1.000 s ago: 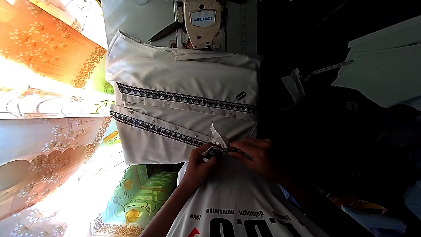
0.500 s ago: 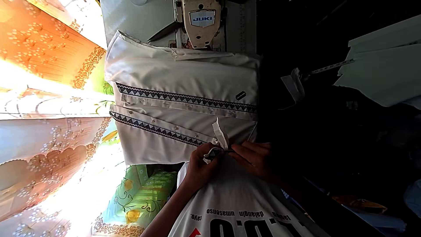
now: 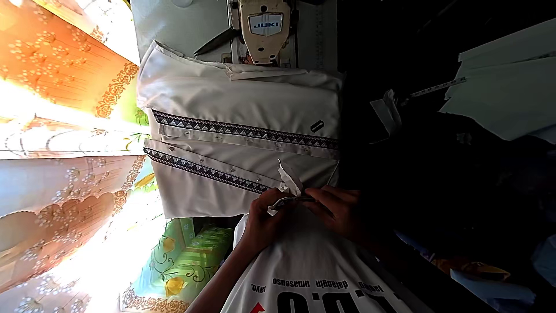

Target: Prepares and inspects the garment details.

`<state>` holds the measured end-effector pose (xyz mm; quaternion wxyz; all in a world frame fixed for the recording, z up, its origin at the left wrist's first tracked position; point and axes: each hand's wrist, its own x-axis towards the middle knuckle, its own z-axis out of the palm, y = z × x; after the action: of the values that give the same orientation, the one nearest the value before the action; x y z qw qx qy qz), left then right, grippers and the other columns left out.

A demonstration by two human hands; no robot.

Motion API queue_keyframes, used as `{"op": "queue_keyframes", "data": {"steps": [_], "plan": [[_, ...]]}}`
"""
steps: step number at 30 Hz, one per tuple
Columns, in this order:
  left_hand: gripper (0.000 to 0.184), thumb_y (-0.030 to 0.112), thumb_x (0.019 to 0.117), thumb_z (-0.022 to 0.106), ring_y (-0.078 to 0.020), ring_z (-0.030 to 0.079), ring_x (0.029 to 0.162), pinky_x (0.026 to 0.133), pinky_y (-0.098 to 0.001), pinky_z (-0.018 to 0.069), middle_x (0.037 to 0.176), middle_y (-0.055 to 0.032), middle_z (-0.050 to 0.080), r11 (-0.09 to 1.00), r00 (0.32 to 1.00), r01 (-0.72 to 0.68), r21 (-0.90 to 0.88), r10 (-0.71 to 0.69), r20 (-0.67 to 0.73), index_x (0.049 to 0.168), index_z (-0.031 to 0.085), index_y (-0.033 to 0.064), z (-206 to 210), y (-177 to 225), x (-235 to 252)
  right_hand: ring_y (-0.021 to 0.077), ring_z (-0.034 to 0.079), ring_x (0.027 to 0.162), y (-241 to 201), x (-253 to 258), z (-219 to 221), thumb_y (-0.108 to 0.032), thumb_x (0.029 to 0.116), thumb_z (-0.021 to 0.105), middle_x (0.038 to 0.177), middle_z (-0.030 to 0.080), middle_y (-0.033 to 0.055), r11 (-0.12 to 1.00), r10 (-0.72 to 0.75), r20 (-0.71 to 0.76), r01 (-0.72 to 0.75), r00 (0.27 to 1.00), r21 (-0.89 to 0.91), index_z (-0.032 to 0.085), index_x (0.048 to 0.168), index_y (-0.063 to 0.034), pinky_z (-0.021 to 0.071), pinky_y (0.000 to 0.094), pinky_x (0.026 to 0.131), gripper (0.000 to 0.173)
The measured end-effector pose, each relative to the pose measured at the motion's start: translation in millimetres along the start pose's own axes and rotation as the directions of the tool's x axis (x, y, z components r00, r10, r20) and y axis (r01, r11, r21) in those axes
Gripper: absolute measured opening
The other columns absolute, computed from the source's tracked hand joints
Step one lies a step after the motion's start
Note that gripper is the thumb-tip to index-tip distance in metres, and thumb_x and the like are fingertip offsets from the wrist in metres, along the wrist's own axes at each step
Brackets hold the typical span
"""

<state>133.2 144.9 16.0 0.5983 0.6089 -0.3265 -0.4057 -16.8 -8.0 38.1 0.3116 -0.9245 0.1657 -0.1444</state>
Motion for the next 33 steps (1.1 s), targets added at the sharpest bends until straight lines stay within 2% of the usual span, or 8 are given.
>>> {"op": "queue_keyframes", "data": {"steps": [4,10,15,18,24,33], "plan": [[0.012,0.005,0.0966,0.065,0.0009,0.064,0.093,0.089,-0.0205,0.0534,0.096,0.0021,0.072,1.000,1.000,-0.007,-0.001,0.007,0.016,0.101,0.074,-0.0014,-0.8,-1.3,-0.4,0.0172,0.059,0.055,-0.6,0.2,0.0,-0.029,0.1024,0.059,0.068,0.063,0.0083,1.000,-0.021,-0.005,0.020,1.000,-0.018,0.077,0.100,-0.0029,0.0446,0.0272,0.049,0.032],[0.012,0.005,0.0963,0.065,0.0006,0.064,0.093,0.088,-0.0202,0.0531,0.095,0.0019,0.071,1.000,1.000,-0.003,-0.007,0.003,0.003,0.101,0.074,-0.0013,1.3,-1.1,-1.4,0.0177,0.054,0.050,-2.5,0.3,-2.7,-0.028,0.1037,0.055,0.063,0.057,0.0075,0.998,-0.031,0.024,0.032,0.999,-0.046,0.074,0.091,-0.0030,0.0405,0.0278,0.045,0.033],[0.012,0.004,0.0963,0.064,0.0008,0.065,0.092,0.087,-0.0199,0.0542,0.095,0.0024,0.071,0.999,1.000,0.009,-0.030,-0.010,-0.021,0.101,0.073,-0.0012,1.2,-0.4,-2.7,0.0169,0.063,0.060,-3.0,-1.0,-3.2,-0.031,0.1015,0.059,0.072,0.067,0.0092,0.997,0.075,0.019,-0.075,0.997,-0.008,0.075,0.097,-0.0036,0.0489,0.0269,0.054,0.032],[0.012,0.005,0.0967,0.065,0.0012,0.063,0.092,0.086,-0.0188,0.0534,0.095,0.0024,0.070,1.000,1.000,-0.002,-0.020,0.002,-0.009,0.102,0.074,-0.0009,0.4,-1.5,-3.8,0.0140,0.063,0.062,-2.2,-2.3,-5.5,-0.032,0.1004,0.061,0.074,0.068,0.0088,0.992,0.113,0.036,-0.115,0.993,0.049,0.074,0.096,-0.0039,0.0485,0.0245,0.056,0.031],[0.013,0.007,0.0979,0.065,0.0001,0.063,0.094,0.088,-0.0188,0.0525,0.096,0.0006,0.069,0.999,0.999,-0.037,0.027,0.036,0.016,0.103,0.074,-0.0002,-0.5,-2.9,-4.4,0.0110,0.064,0.065,2.9,-3.2,-9.3,-0.032,0.1008,0.062,0.075,0.069,0.0070,0.990,0.089,0.057,-0.094,0.994,0.104,0.074,0.095,-0.0053,0.0497,0.0218,0.059,0.030],[0.014,0.011,0.0982,0.066,-0.0008,0.061,0.094,0.088,-0.0196,0.0504,0.094,0.0006,0.068,0.994,0.998,-0.058,0.092,0.056,0.016,0.103,0.076,0.0020,-0.5,-2.3,-5.7,0.0108,0.063,0.065,5.6,-2.1,-16.5,-0.034,0.1016,0.061,0.075,0.069,0.0062,0.995,0.055,0.056,-0.060,0.997,0.082,0.074,0.093,-0.0066,0.0494,0.0214,0.059,0.032]]}}
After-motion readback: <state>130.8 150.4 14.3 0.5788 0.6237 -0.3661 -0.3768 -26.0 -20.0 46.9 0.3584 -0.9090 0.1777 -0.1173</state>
